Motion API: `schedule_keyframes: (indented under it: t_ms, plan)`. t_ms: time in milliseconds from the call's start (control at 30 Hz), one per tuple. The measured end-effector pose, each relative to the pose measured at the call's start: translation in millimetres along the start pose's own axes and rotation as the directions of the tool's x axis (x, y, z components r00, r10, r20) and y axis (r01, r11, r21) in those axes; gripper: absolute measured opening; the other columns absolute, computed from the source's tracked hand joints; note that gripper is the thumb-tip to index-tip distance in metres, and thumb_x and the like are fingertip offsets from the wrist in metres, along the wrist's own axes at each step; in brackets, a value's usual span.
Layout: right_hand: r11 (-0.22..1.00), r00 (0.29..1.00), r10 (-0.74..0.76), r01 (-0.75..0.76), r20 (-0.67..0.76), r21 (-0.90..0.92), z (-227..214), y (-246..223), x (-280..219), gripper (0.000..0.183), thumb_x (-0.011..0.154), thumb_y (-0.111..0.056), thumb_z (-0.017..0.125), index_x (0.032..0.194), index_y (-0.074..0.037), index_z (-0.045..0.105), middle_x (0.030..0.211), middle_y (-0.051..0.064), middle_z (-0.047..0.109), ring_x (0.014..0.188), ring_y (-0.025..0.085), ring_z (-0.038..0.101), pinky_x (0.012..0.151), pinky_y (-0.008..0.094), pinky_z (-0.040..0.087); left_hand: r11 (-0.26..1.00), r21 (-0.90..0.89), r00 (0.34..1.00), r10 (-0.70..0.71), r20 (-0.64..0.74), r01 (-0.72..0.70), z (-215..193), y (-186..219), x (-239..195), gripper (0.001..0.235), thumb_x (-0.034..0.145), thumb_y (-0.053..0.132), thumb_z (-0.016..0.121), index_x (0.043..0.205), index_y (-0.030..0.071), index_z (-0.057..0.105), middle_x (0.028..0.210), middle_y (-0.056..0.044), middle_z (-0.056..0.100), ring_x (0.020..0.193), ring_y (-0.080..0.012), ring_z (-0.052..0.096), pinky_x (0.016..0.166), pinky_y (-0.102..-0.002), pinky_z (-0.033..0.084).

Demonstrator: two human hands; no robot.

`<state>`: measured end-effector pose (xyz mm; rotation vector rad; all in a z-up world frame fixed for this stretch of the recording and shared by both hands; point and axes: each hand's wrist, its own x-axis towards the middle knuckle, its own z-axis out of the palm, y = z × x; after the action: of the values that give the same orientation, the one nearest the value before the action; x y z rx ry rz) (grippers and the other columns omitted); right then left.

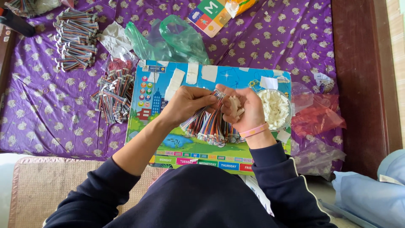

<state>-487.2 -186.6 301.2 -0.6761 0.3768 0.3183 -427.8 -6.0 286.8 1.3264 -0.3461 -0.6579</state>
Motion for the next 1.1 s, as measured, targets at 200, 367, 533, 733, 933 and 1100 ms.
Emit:
schedule_keyframes:
  t_ms: [200,367,533,733,933,1100]
  plan:
    - [0.993,0.996,0.077,-0.073,0.041,-0.094,-44.3,23.3,20.8,0.042,0.086,-0.006,0.053,0.127,0.001,0.050,0.085,0.008,0.063,0.068,0.017,0.066,0.041,0.015,0.041,0.994,-0.060,0.988,-0.086,0.129,0.095,11.4,-0.8,-15.6,0.012,0.088,0.008,0.071,0.091,-0.004,0.073,0.076,-0.020,0.072,0.064,-0.0217,0.072,0.065,-0.031,0.062]
    - [0.988,0.994,0.103,-0.099,0.023,-0.117,-69.1,36.2,26.5,0.030,0.089,-0.003,0.056,0.118,0.000,0.057,0.088,0.014,0.068,0.061,0.017,0.063,0.040,0.016,0.039,0.992,-0.081,0.988,-0.085,0.126,0.095,6.1,-9.4,-12.0,0.013,0.088,0.008,0.071,0.092,-0.004,0.073,0.075,-0.021,0.072,0.064,-0.0235,0.073,0.065,-0.032,0.061]
    - [0.951,0.998,0.054,-0.048,0.011,-0.305,-55.8,26.6,16.3,0.019,0.089,-0.006,0.064,0.107,-0.003,0.068,0.088,0.011,0.071,0.049,0.005,0.054,0.035,0.015,0.033,0.995,-0.029,0.989,-0.096,0.109,0.100,-8.7,3.9,-6.7,0.014,0.088,0.009,0.071,0.093,-0.004,0.073,0.075,-0.022,0.072,0.066,-0.0239,0.073,0.067,-0.033,0.061]
    - [0.970,0.996,0.052,-0.034,0.070,-0.242,-55.6,26.2,24.1,0.026,0.089,-0.001,0.060,0.114,0.000,0.065,0.089,0.016,0.071,0.044,0.004,0.047,0.034,0.015,0.031,0.990,0.036,0.963,-0.143,0.227,0.139,-12.0,18.4,-2.6,0.011,0.085,0.003,0.071,0.092,-0.005,0.073,0.074,-0.023,0.072,0.063,-0.0250,0.073,0.064,-0.033,0.062]
    - [0.956,0.994,0.110,-0.102,0.014,-0.276,-50.3,20.6,13.6,0.012,0.089,-0.001,0.063,0.098,-0.003,0.070,0.078,0.013,0.069,0.048,0.006,0.046,0.034,0.014,0.027,0.950,0.130,0.902,-0.310,0.300,0.283,-22.7,27.2,0.2,0.014,0.083,0.003,0.073,0.091,-0.008,0.073,0.075,-0.024,0.072,0.060,-0.0259,0.073,0.062,-0.032,0.061]
    - [0.963,0.997,0.073,-0.064,0.024,-0.262,-46.3,18.9,6.7,0.013,0.087,-0.005,0.066,0.098,-0.001,0.071,0.082,0.009,0.066,0.055,0.003,0.042,0.034,0.011,0.025,0.931,0.123,0.879,-0.366,0.305,0.345,-25.0,33.8,3.0,0.015,0.078,0.001,0.074,0.091,-0.007,0.074,0.072,-0.024,0.072,0.058,-0.0278,0.073,0.062,-0.035,0.061]
